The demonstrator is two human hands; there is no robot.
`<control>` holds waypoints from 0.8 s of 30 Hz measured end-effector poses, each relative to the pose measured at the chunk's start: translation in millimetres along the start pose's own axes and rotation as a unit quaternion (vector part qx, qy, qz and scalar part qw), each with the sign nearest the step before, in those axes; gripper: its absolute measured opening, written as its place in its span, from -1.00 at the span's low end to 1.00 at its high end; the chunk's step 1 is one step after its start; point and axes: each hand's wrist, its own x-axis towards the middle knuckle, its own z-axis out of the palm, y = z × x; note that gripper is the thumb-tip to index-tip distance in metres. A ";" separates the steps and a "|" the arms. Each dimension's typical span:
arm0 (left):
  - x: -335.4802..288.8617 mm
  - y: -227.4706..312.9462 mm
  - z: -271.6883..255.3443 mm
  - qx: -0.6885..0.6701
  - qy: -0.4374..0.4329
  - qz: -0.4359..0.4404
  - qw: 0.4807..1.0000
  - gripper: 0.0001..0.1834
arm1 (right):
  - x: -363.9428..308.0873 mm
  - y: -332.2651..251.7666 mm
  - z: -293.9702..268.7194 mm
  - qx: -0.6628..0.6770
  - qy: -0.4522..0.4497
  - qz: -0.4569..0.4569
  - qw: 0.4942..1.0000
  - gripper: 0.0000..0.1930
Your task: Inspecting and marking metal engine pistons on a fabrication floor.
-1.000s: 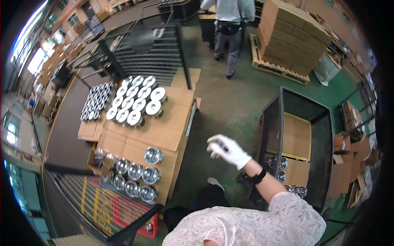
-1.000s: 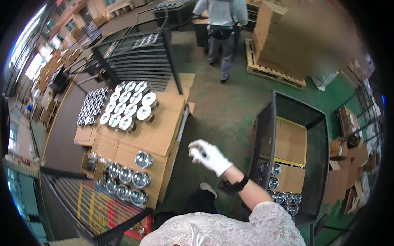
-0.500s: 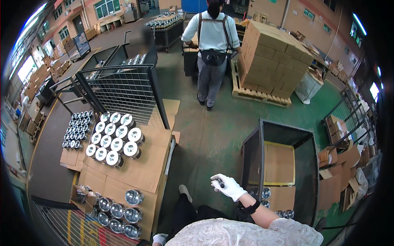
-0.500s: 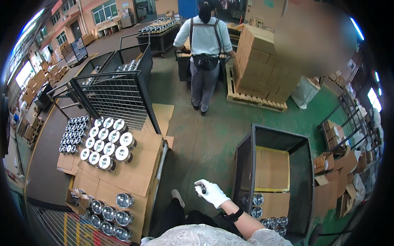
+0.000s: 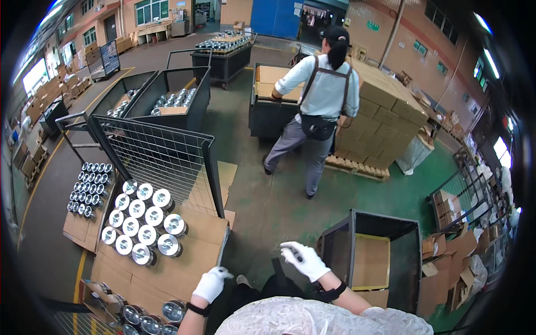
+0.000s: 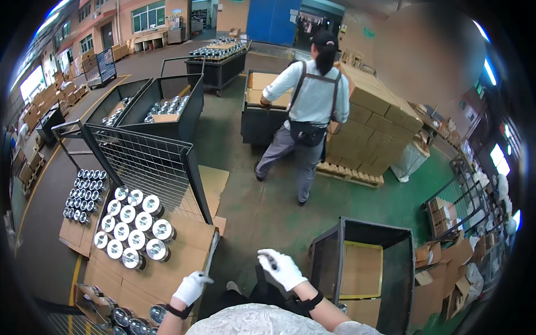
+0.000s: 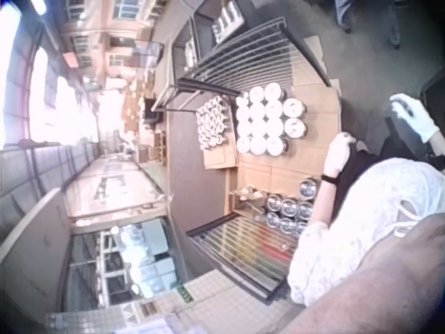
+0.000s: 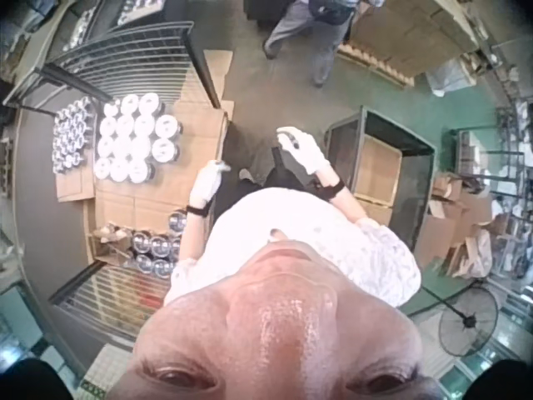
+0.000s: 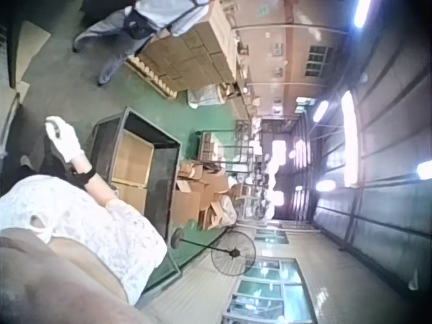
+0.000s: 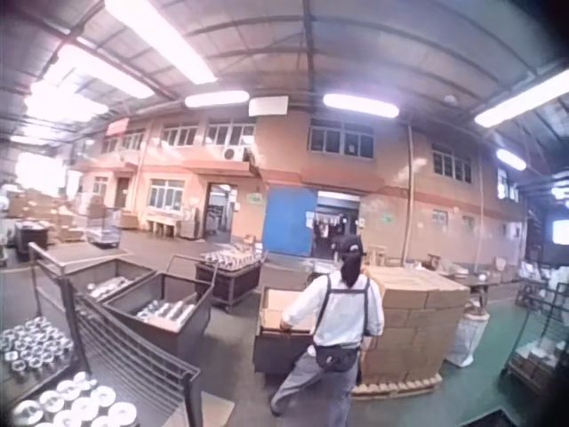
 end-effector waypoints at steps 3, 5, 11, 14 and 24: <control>56.6 38.4 -36.8 -0.015 -0.042 0.069 0.997 -0.66 | 26.5 1.6 -8.0 0.308 -0.005 0.152 0.939 -0.60; 82.9 56.1 -47.7 -0.009 -0.035 0.085 0.996 -0.65 | 51.2 -22.4 -25.5 0.243 -0.011 0.185 0.952 -0.58; 148.7 101.7 -80.3 0.004 0.064 0.101 0.993 -0.68 | 131.5 -65.2 -44.6 0.317 0.026 0.107 0.942 -0.71; 174.3 109.9 -84.5 -0.005 0.096 0.091 0.991 -0.76 | 156.8 -82.0 -62.5 0.401 0.031 0.037 0.915 -0.83; 223.6 114.0 -67.3 -0.012 0.153 -0.008 0.988 -0.66 | 237.4 -69.3 -66.3 0.385 -0.170 0.007 0.907 -0.80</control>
